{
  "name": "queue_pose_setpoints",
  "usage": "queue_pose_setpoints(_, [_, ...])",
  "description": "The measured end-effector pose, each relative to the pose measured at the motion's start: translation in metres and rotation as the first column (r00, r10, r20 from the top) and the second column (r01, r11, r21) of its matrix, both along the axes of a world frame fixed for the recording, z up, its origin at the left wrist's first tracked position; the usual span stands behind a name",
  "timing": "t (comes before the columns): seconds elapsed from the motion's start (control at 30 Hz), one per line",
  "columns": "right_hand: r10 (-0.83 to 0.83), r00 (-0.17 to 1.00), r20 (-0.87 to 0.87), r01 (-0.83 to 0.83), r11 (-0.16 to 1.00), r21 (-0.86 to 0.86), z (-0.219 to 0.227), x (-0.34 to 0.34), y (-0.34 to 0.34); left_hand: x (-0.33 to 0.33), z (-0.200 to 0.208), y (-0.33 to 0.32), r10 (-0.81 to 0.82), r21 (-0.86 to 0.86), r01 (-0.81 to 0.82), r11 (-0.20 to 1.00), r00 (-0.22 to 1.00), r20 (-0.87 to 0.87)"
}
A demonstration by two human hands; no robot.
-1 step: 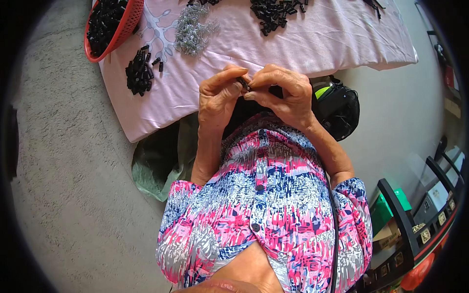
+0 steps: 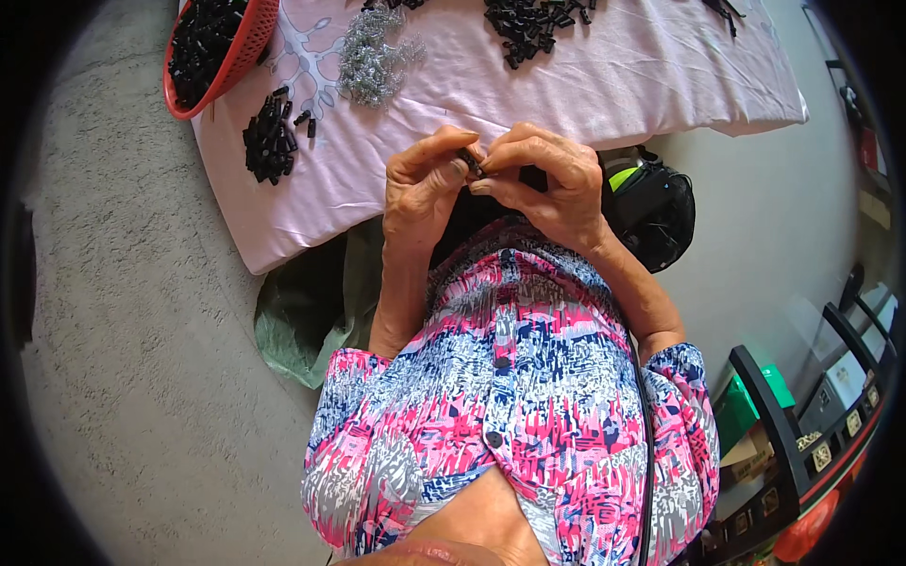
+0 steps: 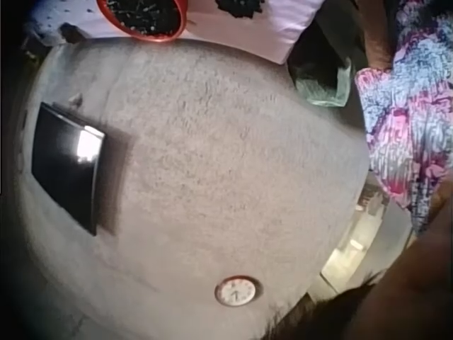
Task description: Assembling small black plastic parts with silver components by hand on a workbench.
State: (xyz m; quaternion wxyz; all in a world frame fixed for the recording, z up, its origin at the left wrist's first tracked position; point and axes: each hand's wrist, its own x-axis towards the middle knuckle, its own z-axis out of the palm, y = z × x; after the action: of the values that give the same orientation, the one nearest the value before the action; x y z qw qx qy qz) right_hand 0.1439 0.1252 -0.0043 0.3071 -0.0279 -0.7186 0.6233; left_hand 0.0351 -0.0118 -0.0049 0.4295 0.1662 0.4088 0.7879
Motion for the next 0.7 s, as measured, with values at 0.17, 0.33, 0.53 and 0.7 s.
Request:
queue_pose_setpoints(0.17, [-0.171,0.985,0.024,0.165,0.973,0.160,0.012,-0.004,-0.008,-0.005,-0.011,-0.004,-0.166,0.144,0.135,0.980,0.959,0.228])
queue_pose_setpoints(0.33, [0.002,1.000,-0.027,0.006,0.958,0.288,0.010,-0.011,0.002,-0.007,-0.008,-0.004,-0.167,0.110,0.141,0.984,0.946,0.279])
queue_pose_setpoints(0.53, [0.027,0.998,-0.052,-0.014,0.970,0.243,0.009,-0.014,-0.001,-0.017,-0.014,-0.009,-0.254,0.067,0.245,0.967,0.915,0.313])
queue_pose_setpoints(0.7, [0.046,0.998,-0.049,-0.032,0.965,0.262,0.009,-0.015,0.001,-0.017,-0.017,-0.007,-0.280,0.077,0.269,0.960,0.907,0.316])
